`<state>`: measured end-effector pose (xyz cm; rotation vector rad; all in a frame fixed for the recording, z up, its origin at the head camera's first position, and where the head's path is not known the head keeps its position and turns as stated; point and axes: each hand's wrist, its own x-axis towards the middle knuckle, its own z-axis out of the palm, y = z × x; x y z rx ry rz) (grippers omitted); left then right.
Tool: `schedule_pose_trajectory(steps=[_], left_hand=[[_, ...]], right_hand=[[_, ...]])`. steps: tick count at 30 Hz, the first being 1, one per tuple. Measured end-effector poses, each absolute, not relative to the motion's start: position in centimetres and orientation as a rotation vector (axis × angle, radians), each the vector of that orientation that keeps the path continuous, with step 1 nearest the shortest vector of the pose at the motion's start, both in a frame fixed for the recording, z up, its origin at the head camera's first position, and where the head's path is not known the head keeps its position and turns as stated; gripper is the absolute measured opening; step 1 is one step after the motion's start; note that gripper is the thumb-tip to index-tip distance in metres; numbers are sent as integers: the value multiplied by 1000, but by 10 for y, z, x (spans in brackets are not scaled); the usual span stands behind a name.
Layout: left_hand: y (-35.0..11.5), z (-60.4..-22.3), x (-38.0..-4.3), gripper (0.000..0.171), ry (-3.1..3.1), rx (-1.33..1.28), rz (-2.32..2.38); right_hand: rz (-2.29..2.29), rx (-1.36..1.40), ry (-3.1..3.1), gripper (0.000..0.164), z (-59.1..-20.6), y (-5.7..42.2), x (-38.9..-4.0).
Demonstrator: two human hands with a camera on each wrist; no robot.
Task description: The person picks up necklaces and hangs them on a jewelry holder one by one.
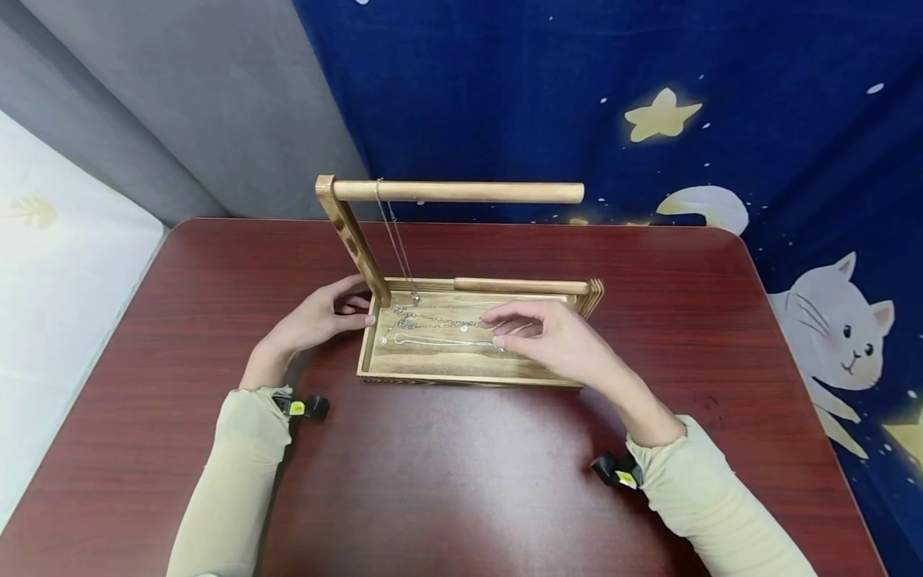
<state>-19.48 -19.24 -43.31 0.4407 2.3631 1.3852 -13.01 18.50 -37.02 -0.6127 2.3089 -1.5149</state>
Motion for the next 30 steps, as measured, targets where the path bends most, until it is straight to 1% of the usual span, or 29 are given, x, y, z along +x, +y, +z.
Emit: schedule_pose_trajectory(steps=[30], left_hand=[[-193,-434,-196,72,2349,428,1401]], right_hand=[[-1442,-567,2366,26,-389,184,-137]])
